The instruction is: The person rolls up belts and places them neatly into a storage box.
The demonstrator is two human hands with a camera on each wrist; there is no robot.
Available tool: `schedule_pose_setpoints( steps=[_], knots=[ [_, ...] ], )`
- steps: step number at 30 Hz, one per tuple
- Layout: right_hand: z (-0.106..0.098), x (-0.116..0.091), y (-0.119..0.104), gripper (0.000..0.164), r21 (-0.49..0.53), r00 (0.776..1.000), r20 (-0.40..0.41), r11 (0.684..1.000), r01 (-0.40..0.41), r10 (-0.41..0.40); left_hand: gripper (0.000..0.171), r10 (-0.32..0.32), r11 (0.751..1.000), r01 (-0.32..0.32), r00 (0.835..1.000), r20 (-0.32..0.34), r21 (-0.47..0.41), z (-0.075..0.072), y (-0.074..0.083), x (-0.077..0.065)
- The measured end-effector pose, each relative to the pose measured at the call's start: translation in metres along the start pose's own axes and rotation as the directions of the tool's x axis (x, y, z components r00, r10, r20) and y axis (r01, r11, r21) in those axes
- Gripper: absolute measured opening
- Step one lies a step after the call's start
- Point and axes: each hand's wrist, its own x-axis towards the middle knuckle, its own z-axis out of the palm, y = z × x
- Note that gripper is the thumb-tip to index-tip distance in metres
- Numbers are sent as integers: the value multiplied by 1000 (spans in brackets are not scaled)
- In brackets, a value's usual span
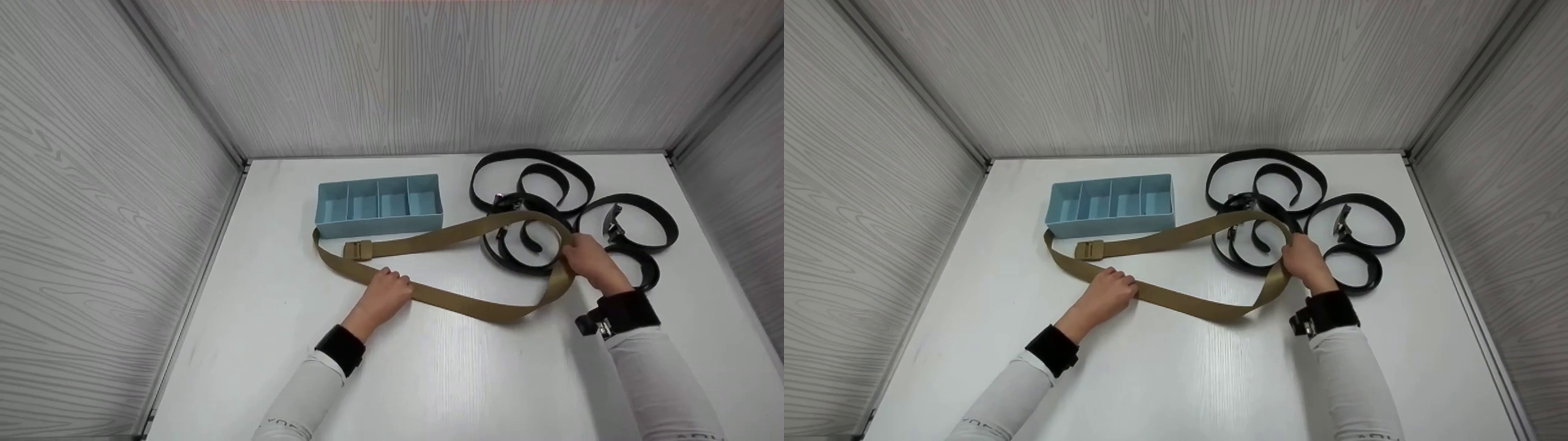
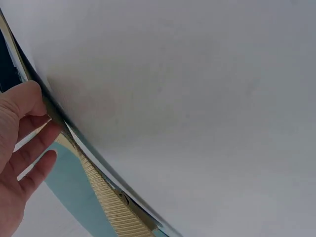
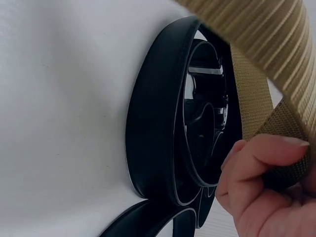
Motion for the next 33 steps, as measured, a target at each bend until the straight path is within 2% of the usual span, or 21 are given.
schedule_pose_setpoints(
  steps=[4, 7, 10, 14, 17, 20, 23, 28, 33],
  knots=[
    [2, -2, 2, 16, -101, 1000, -18, 995, -12, 10, 19, 22, 998, -25, 999, -46, -53, -2, -9, 0],
    [1, -1, 5, 18, -156, 1000, -9, 988, -20, 19, 17, 12, 995, -18, 998, -62, -96, -9, -16, 2],
    [-1, -2, 9, 22, -201, 1000, 6, 979, -19, 21, 9, -18, 990, 14, 1000, -25, -143, -18, -22, 3],
    [-4, -4, 17, 18, -320, 997, -29, 946, 52, -65, 7, -53, 974, 62, 997, 49, -220, -25, -26, 4],
    [-5, -8, 26, 14, -406, 990, -73, 910, 85, -125, 9, -71, 949, 104, 990, 120, -296, -26, -28, 4],
    [-8, -13, 34, 20, -432, 988, -95, 900, 66, -118, 12, -87, 912, 159, 976, 201, -379, -23, -30, 2],
    [-10, -17, 41, 23, -440, 989, -105, 897, 52, -108, 18, -93, 883, 203, 959, 268, -423, -20, -30, -2],
    [-11, -18, 47, 18, -444, 989, -101, 894, 49, -105, 23, -64, 862, 212, 946, 316, -459, -14, -26, -5],
    [-12, -18, 46, 17, -447, 992, -91, 894, 38, -88, 34, -63, 801, 270, 926, 373, -534, -10, -22, -5]
  ],
)
